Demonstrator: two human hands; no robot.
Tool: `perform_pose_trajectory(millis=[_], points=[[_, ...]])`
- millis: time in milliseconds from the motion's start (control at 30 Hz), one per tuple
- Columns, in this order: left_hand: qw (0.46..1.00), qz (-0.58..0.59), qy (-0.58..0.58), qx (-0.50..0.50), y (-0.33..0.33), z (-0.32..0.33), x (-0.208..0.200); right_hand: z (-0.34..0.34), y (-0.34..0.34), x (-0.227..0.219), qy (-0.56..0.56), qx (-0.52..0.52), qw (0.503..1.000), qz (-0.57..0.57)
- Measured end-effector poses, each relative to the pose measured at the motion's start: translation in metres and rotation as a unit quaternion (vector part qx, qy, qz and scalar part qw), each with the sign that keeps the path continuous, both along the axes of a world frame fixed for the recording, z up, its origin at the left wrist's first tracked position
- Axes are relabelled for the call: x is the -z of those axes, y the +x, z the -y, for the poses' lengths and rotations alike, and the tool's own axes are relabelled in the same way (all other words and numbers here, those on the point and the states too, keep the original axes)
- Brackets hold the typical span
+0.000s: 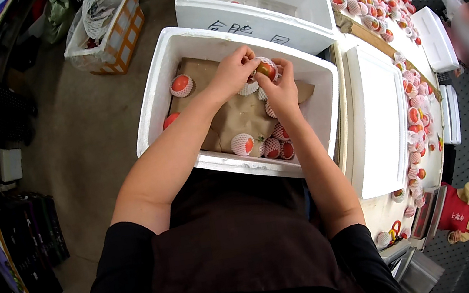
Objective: The person picks up individual red fruits from a large white bin and places them into protective foam nets. The person then arranges the netted fruits into a smaller white container, stacking them in rows. The process is repeated continuously as the person fills the container.
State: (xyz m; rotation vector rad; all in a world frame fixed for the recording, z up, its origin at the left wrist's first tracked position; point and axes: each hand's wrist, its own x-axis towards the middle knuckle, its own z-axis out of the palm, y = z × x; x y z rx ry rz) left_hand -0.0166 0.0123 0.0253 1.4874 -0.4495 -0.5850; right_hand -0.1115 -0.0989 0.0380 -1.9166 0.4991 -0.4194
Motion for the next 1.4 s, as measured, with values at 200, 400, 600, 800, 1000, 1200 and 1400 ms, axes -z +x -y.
perform_pose_trajectory(millis=[200,400,600,800,1000,1200,1400], points=[[0.967,-0.22,-0.126,0.008,0.0,0.0,-0.014,0.024,-0.004,-0.007,0.407,-0.041,0.909,0.072],[0.866,-0.402,-0.273,0.121,0.01,-0.004,0.0,0.039,0.0,0.001,0.611,-0.078,0.785,0.064],[0.867,-0.398,-0.243,0.173,0.003,-0.002,-0.007,0.043,0.001,0.0,0.641,-0.073,0.76,0.078],[0.858,-0.384,-0.294,0.172,0.002,-0.004,-0.015,0.047,-0.002,0.006,0.677,-0.062,0.729,0.084],[0.933,-0.287,-0.217,0.002,0.013,-0.005,-0.016,0.062,-0.002,0.024,0.526,-0.048,0.846,0.072],[0.984,0.18,-0.01,0.011,-0.004,0.005,0.001,0.034,-0.001,-0.006,0.491,-0.086,0.866,0.051],[0.947,0.303,0.097,0.047,-0.013,0.002,-0.007,0.033,-0.007,-0.006,0.463,-0.066,0.884,0.002]])
